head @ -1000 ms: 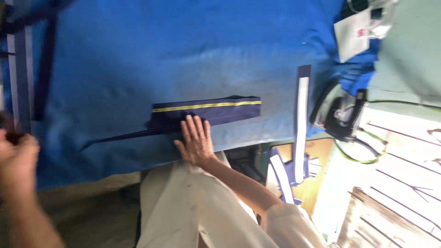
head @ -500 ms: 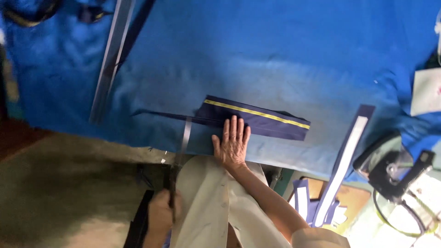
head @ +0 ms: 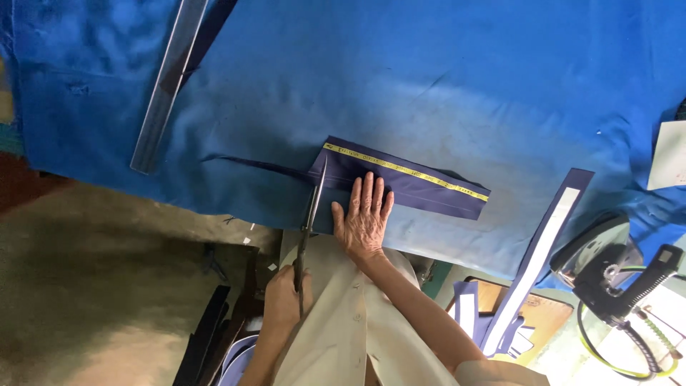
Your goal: The person uses shears to cut a long strip of dark blue fabric with a white stripe along a marked line on a blue work surface. They then use a ruler and a pink chalk marker to measure and mark another section of fabric before cutting it into smaller pieces.
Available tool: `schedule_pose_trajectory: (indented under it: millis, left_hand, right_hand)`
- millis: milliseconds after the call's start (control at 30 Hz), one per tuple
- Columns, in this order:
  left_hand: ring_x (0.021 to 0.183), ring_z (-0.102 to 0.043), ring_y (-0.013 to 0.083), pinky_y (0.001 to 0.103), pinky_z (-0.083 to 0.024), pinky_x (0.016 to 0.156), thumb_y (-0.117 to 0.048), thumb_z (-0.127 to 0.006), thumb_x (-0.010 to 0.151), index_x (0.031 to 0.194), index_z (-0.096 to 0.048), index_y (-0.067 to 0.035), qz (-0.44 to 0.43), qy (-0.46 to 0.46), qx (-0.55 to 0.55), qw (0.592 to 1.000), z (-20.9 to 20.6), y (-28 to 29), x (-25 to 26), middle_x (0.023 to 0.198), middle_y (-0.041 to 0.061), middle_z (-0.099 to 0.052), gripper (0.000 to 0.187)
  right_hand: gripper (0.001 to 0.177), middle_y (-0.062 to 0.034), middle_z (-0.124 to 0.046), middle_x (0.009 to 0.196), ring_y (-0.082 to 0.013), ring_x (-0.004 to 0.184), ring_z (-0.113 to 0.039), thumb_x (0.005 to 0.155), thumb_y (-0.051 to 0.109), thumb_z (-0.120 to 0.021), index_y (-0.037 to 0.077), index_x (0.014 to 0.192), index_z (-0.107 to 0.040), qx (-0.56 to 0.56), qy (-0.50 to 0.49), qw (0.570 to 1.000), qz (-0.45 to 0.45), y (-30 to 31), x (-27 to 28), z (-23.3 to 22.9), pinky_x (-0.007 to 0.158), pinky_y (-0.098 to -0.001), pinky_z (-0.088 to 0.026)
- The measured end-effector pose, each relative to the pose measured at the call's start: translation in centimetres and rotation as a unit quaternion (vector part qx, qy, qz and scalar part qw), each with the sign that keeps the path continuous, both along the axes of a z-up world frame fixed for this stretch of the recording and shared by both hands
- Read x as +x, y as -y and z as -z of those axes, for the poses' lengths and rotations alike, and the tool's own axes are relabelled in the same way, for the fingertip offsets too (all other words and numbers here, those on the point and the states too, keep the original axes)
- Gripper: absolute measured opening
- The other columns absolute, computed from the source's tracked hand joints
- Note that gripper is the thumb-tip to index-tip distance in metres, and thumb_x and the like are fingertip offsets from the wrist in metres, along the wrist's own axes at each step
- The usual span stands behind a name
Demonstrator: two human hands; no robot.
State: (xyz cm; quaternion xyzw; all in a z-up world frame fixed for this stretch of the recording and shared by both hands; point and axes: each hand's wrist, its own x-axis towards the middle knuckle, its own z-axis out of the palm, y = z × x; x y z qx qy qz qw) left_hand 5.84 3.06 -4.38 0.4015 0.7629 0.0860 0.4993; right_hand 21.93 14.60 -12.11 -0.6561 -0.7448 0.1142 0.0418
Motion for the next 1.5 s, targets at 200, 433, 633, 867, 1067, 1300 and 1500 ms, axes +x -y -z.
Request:
schedule_pose_trajectory:
  millis: [200, 433, 633, 867, 1067, 1300, 1500]
  left_hand:
    - [0.069, -0.067, 0.0365, 0.046, -0.051, 0.066, -0.027, -0.058, 0.093, 0.079, -0.064, -0.001, 0.021, -0.017, 0.017, 0.999, 1.6, 0.2, 0.3, 0.074, 0.017, -0.064, 0.03]
    - [0.05, -0.052, 0.0202, 0.038, -0.042, 0.053, -0.027, -0.057, 0.094, 0.059, -0.047, -0.005, -0.008, -0.037, 0.007, 0.999, -1.4, -1.8, 0.9, 0.053, 0.008, -0.049, 0.043]
    - [0.049, -0.058, 0.0262, 0.041, -0.044, 0.053, -0.025, -0.06, 0.094, 0.062, -0.054, -0.004, 0.009, -0.049, 0.01, 0.999, -1.8, -3.6, 1.0, 0.055, 0.011, -0.058, 0.038]
    - [0.046, -0.053, 0.0243, 0.041, -0.041, 0.051, -0.031, -0.059, 0.097, 0.061, -0.053, -0.005, 0.002, -0.056, -0.02, 0.998, -2.1, -4.2, 1.3, 0.052, 0.01, -0.054, 0.045]
    - [0.042, -0.041, 0.0146, 0.035, -0.034, 0.046, -0.031, -0.059, 0.098, 0.055, -0.046, -0.009, -0.013, -0.023, 0.015, 1.0, -2.8, -4.0, 0.6, 0.045, 0.002, -0.042, 0.05]
    - [0.063, -0.068, 0.0216, 0.037, -0.05, 0.058, -0.019, -0.061, 0.087, 0.078, -0.067, -0.01, 0.012, -0.03, 0.109, 0.993, -4.7, -3.7, -5.2, 0.073, 0.005, -0.069, 0.014]
    - [0.043, -0.038, 0.017, 0.035, -0.031, 0.042, -0.021, -0.06, 0.095, 0.06, -0.039, -0.012, 0.11, -0.135, 0.241, 0.955, -4.4, -10.4, -11.8, 0.052, 0.001, -0.04, 0.042]
  right_hand:
    - [0.073, -0.0187, -0.023, 0.17, -0.0392, 0.159, -0.019, 0.109, 0.05, -0.047, 0.003, 0.162, -0.031, 0.02, -0.005, 1.0, -0.003, -0.1, -0.1, -0.3, 0.13, -0.0607, -0.013]
    - [0.071, -0.0197, -0.028, 0.168, -0.0403, 0.157, -0.024, 0.108, 0.05, -0.049, 0.002, 0.16, -0.037, 0.028, 0.0, 1.0, -0.005, -0.3, -0.1, -0.4, 0.128, -0.0614, -0.016]
    - [0.07, -0.0194, -0.03, 0.167, -0.0401, 0.157, -0.025, 0.108, 0.051, -0.048, 0.003, 0.159, -0.039, 0.034, -0.002, 0.999, -0.007, -0.3, -0.1, -0.2, 0.127, -0.0618, -0.017]
    - [0.07, -0.0193, -0.031, 0.167, -0.0408, 0.156, -0.027, 0.107, 0.05, -0.051, 0.003, 0.158, -0.041, 0.033, -0.004, 0.999, -0.006, -0.4, 0.0, -0.3, 0.126, -0.0625, -0.019]
    - [0.07, -0.0192, -0.031, 0.167, -0.0402, 0.156, -0.026, 0.108, 0.05, -0.049, 0.003, 0.158, -0.04, 0.034, -0.011, 0.999, -0.004, -0.4, -0.1, -0.5, 0.127, -0.062, -0.018]
    - [0.062, -0.0263, -0.03, 0.166, -0.0471, 0.157, -0.023, 0.107, 0.032, -0.064, 0.004, 0.156, -0.039, 0.07, -0.162, 0.984, 0.009, -1.6, -0.6, -2.6, 0.127, -0.0694, -0.011]
    - [0.062, -0.0199, -0.045, 0.155, -0.0454, 0.15, -0.035, 0.094, 0.058, -0.075, 0.018, 0.138, -0.06, 0.1, -0.138, 0.984, 0.06, -6.3, -5.7, -3.6, 0.12, -0.0731, -0.018]
